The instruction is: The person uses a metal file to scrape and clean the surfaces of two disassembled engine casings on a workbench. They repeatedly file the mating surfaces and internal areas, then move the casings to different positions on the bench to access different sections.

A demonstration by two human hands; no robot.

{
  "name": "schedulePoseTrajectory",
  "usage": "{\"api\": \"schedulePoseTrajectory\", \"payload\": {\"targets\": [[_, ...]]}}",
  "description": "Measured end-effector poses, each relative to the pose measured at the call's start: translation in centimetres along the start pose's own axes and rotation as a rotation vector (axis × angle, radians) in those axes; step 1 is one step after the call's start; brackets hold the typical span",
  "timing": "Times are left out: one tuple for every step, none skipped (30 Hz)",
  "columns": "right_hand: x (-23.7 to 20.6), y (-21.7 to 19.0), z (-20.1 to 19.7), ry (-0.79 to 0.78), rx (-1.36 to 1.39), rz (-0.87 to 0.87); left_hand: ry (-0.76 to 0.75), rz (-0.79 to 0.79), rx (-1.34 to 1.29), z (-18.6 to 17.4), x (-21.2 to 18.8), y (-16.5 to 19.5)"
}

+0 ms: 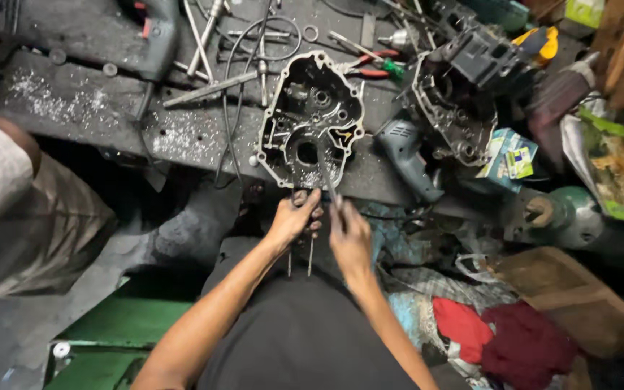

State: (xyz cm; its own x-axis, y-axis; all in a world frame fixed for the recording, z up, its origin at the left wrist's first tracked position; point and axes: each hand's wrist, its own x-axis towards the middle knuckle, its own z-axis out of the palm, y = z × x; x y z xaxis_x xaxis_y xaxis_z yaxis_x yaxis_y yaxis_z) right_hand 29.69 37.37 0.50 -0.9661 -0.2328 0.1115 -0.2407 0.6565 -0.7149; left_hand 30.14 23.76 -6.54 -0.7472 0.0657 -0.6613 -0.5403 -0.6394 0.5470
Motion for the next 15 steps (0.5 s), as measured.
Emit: {"api": "schedulePoseTrajectory", "payload": {"targets": [[-0.1,0.4,0.2,-0.001,0.012,0.029,-0.010,0.006,0.001,0.0,0.0,0.0],[-0.3,0.8,0.4,0.016,-0.018,0.018,-0.020,0.013,-0.005,0.0,0.0,0.0],[-0.4,1.2,0.6,0.028,-0.045,-0.005,-0.023,0.030,-0.016,0.0,-0.1,0.1],[-0.5,1.5,0.8,0.061,-0.061,-0.045,-0.007,0.014,-0.006,0.1,-0.1,0.1],[-0.6,1.7,0.9,0.078,-0.045,-0.066,0.013,0.007,0.006,0.1,-0.2,0.2],[-0.6,1.8,1.0,0.072,-0.033,-0.080,0.046,-0.013,0.001,0.1,-0.3,0.2],[-0.6,1.8,1.0,0.059,-0.025,-0.072,0.034,0.029,0.009,0.1,-0.4,0.2],[-0.5,1.5,0.9,0.020,-0.016,-0.001,0.005,0.052,0.036,0.0,-0.5,0.3],[-0.4,1.2,0.7,-0.020,-0.011,0.062,-0.026,0.080,0.057,0.0,-0.6,0.3],[-0.2,0.8,0.5,-0.064,-0.002,0.107,-0.015,0.045,0.029,0.0,-0.6,0.2],[-0.1,0.3,0.3,-0.016,-0.022,0.027,-0.019,0.027,0.011,-0.1,-0.6,0.2],[0.1,-0.1,0.0,0.028,-0.045,-0.065,-0.022,0.017,-0.016,-0.1,-0.5,0.1],[0.2,-0.5,0.0,0.045,-0.064,-0.155,-0.019,0.045,-0.009,-0.2,-0.3,0.1],[0.3,-0.8,-0.1,-0.024,-0.002,-0.026,-0.018,0.050,0.006,-0.2,-0.2,0.0],[0.2,-1.0,-0.1,-0.077,0.060,0.124,-0.027,0.040,0.039,-0.3,0.0,0.0]]}}
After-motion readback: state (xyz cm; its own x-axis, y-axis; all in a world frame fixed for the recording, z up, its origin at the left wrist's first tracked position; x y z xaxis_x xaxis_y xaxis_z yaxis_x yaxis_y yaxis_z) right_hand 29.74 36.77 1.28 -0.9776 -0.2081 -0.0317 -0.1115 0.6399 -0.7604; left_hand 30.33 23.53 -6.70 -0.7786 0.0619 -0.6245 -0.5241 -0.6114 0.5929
